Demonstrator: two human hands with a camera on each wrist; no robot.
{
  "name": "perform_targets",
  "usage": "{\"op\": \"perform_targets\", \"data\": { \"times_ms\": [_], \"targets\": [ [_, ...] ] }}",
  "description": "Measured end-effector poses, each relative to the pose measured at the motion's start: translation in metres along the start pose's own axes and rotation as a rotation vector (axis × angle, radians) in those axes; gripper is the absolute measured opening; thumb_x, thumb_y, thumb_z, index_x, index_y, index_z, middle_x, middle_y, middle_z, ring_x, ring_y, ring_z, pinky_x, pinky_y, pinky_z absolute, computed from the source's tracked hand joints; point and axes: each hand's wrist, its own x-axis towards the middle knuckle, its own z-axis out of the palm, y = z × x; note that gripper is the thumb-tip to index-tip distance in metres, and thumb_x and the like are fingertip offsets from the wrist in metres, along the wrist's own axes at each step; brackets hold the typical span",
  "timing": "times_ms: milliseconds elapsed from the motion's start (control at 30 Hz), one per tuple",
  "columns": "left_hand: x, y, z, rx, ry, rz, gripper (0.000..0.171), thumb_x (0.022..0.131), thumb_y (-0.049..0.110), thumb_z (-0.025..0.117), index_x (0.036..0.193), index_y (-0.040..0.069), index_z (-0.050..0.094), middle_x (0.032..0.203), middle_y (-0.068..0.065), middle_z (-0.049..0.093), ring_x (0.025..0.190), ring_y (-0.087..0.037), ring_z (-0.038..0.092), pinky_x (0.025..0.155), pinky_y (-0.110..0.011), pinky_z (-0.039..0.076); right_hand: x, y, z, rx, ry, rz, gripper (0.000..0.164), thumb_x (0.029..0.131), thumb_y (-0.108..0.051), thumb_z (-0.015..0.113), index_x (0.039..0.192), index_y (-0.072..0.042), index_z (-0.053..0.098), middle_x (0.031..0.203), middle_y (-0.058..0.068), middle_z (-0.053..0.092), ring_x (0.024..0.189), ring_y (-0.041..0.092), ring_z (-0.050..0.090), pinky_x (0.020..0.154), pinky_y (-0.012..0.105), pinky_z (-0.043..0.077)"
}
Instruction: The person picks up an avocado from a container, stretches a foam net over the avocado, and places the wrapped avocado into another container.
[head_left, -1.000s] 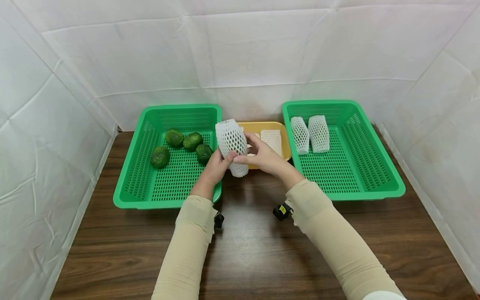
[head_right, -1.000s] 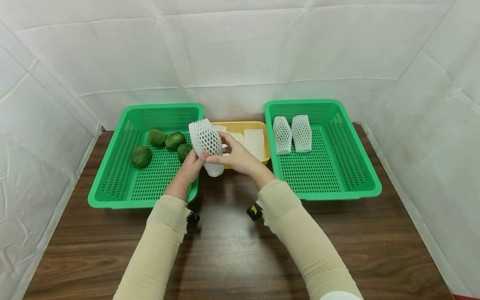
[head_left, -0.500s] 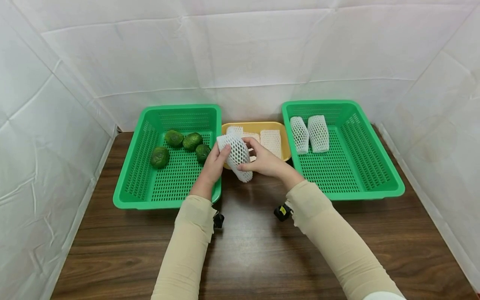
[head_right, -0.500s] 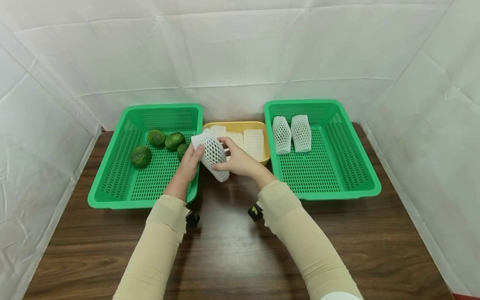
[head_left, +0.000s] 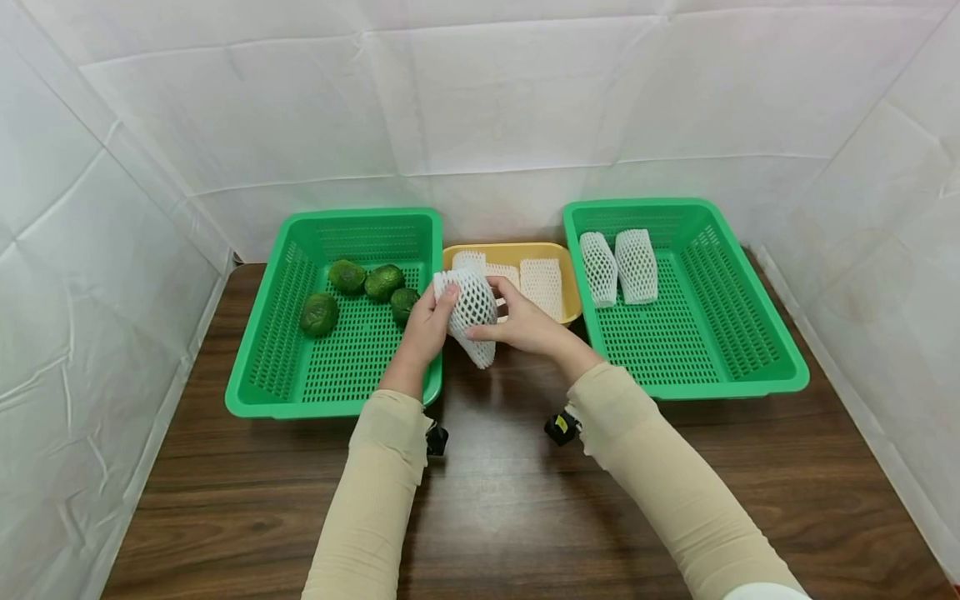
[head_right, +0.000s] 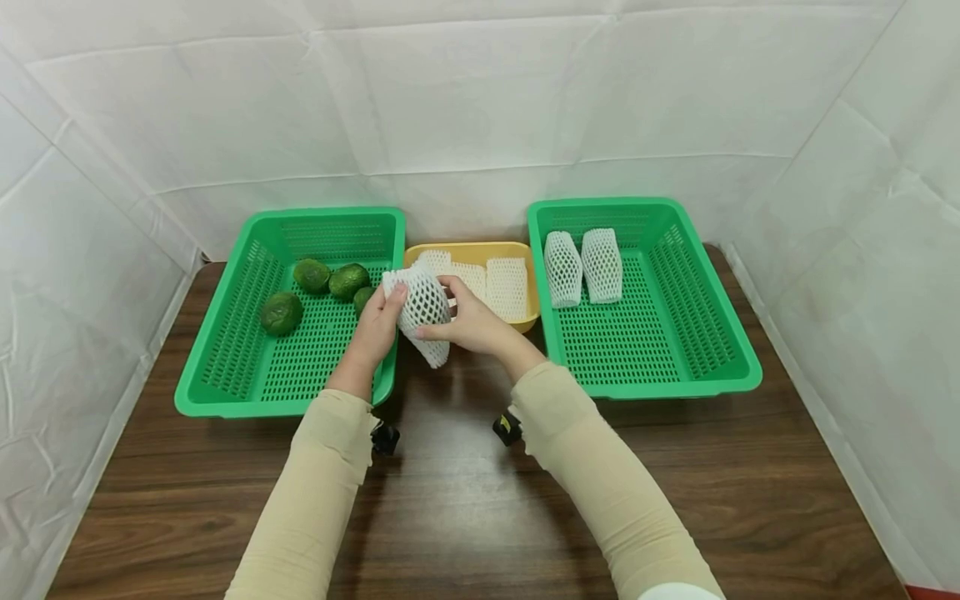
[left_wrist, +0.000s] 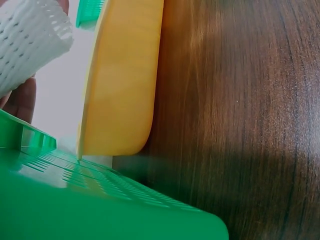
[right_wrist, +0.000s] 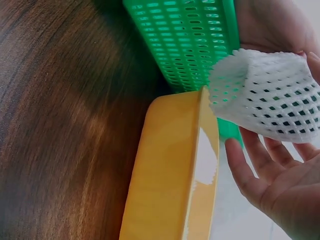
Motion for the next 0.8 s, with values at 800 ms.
{"op": "perform_targets", "data": {
  "times_ms": [800],
  "targets": [
    [-0.001, 0.008, -0.001, -0.136, -0.151, 0.119, 0.045, 0.104, 0.024, 0.019, 0.135, -0.006, 0.030, 0.125, -0.032, 0.047, 0.105, -0.051, 0.051, 0.082, -0.060, 0.040, -0.002, -0.017, -0.051, 0.071, 0.159, 0.115, 0.070, 0.085, -0.020, 0.067, 0.138, -0.006, 0.025, 0.122, 0.020, 0.048, 0.106, 0.032, 0.053, 0.088, 0.045, 0.045]
  ]
}}
